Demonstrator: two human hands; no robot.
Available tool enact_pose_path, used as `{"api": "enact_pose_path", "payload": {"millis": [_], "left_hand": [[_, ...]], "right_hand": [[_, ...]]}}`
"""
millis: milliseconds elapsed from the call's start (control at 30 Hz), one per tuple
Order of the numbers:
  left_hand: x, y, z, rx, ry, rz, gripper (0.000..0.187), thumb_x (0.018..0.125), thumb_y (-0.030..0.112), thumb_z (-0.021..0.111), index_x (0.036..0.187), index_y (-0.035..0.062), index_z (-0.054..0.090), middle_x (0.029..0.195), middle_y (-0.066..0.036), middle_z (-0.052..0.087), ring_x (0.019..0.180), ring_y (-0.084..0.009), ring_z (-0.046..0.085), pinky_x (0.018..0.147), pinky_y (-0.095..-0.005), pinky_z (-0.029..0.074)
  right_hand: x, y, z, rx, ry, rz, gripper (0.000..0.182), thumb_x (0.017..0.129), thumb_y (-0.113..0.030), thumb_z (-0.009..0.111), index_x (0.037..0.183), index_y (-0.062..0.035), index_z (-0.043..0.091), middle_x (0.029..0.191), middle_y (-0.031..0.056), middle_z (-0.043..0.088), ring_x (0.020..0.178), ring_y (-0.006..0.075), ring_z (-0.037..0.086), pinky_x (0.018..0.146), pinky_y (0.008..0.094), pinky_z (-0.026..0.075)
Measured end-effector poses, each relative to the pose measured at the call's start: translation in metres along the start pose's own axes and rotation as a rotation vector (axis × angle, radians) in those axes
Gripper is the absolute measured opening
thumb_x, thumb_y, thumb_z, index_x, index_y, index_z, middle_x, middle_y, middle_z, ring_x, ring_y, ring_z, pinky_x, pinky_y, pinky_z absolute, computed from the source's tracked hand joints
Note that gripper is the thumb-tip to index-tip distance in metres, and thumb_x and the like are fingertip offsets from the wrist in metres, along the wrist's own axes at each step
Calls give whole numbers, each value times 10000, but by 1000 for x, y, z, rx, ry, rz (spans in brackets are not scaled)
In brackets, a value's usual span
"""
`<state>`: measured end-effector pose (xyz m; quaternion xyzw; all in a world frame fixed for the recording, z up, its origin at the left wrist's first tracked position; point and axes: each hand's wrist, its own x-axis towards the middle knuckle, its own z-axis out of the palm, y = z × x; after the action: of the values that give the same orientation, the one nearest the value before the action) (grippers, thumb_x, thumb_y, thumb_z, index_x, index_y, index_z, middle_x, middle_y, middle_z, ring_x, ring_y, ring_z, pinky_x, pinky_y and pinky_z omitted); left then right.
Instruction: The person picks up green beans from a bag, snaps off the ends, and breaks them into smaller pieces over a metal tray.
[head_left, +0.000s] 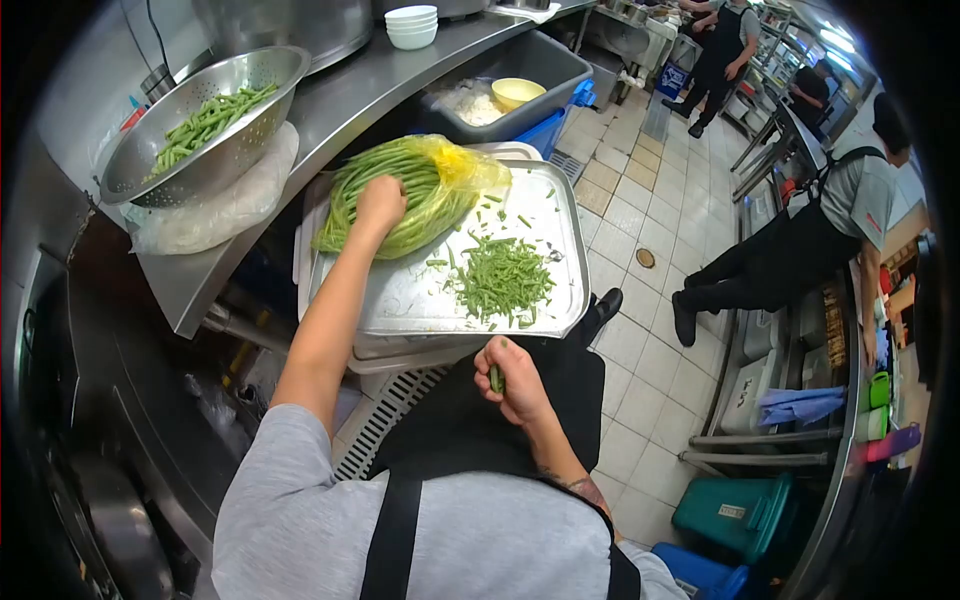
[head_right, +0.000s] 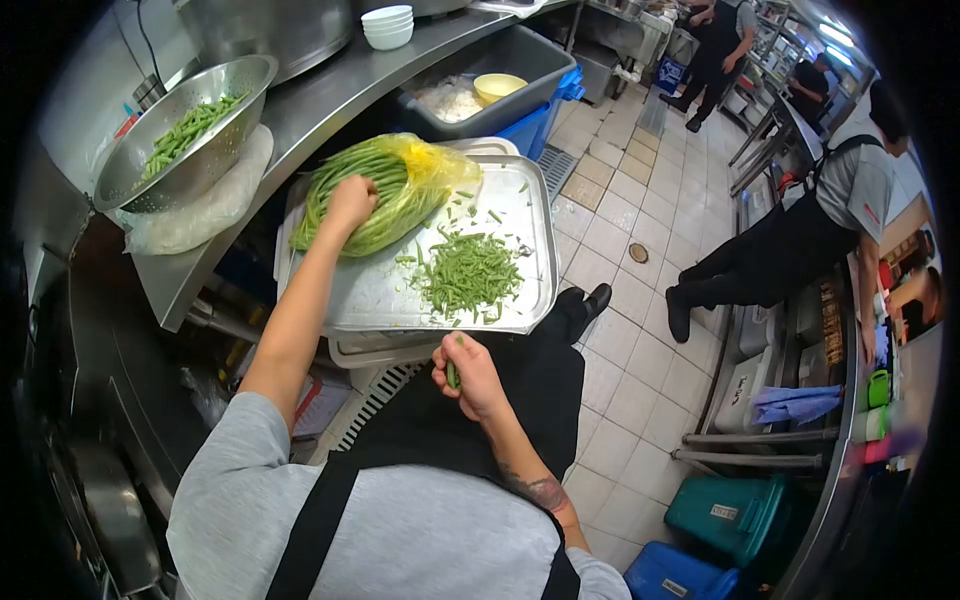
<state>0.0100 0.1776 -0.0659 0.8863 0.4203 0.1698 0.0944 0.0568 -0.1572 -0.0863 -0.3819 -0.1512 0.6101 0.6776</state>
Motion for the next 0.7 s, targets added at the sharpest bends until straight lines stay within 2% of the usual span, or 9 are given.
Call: {"api": "enact_pose_path", "payload": {"millis": [267, 333, 367, 433, 467, 600, 633, 667, 700], "left_hand": [[2, -13, 8, -49, -133, -25, 134, 759, 140, 627, 845, 52, 677, 910, -153, 645, 864, -318, 609, 760, -428, 481], [-9, -11, 6, 22, 63, 138, 144, 798, 124, 589, 898, 32, 636, 912, -155, 614, 888, -321, 584, 762, -419, 469], [-12, -9, 5, 22, 63, 146, 144, 798, 124, 589, 898, 32, 636, 912, -155, 614, 888, -321, 584, 762, -419, 469], [-23, 7, -15, -169, 437, 177, 153, 838, 83, 527, 966, 18, 580, 880, -159, 580, 893, -329, 563, 750, -413, 459], [-29, 14, -26, -236, 526, 250, 165, 840, 37, 518, 1001, 5, 536, 876, -159, 581, 862, -334, 568, 729, -396, 458], [-71, 55, -73, -439, 522, 392, 151, 811, -4, 549, 962, -10, 547, 873, -160, 584, 833, -328, 571, 721, -382, 454], [-83, 64, -78, -455, 452, 517, 161, 795, -31, 554, 954, -14, 554, 875, -156, 587, 823, -314, 580, 708, -360, 459], [-94, 72, -81, -475, 378, 644, 173, 778, -58, 559, 947, -17, 562, 876, -153, 589, 812, -301, 588, 695, -337, 463], [-106, 80, -83, -485, 363, 651, 173, 778, -58, 559, 947, -17, 562, 876, -153, 589, 812, -301, 588, 695, -337, 463]], "right_hand": [[3, 8, 3, -30, 6, 17, 198, 943, -234, 467, 801, -96, 467, 715, 15, 473, 548, 78, 469, 386, 161, 291], [2, 7, 4, -40, -7, 25, 199, 944, -237, 466, 810, -90, 477, 715, 12, 474, 551, 75, 470, 386, 161, 292], [1, 7, 3, -37, -4, 17, 199, 944, -237, 466, 810, -90, 477, 715, 12, 474, 551, 75, 470, 386, 161, 292], [1, 7, 1, -13, -11, 11, 204, 944, -235, 466, 811, -82, 485, 709, 11, 475, 535, 77, 466, 388, 162, 292], [0, 6, 0, -10, -10, 8, 204, 944, -235, 466, 811, -82, 485, 709, 11, 475, 535, 77, 466, 388, 162, 292], [0, 1, 4, -90, 52, -25, 208, 942, -235, 472, 834, -67, 529, 694, -14, 467, 505, 51, 438, 395, 159, 285], [-1, -2, 6, -147, 86, -64, 207, 941, -234, 475, 852, -63, 550, 687, -24, 464, 496, 41, 427, 398, 159, 283], [-1, -7, 9, -159, 100, -126, 209, 940, -233, 479, 928, -55, 587, 673, -43, 449, 492, 24, 412, 404, 156, 280], [-2, -13, 11, -177, 116, -171, 227, 942, -226, 472, 1014, -47, 593, 663, -46, 443, 492, 21, 407, 415, 153, 286]]}}
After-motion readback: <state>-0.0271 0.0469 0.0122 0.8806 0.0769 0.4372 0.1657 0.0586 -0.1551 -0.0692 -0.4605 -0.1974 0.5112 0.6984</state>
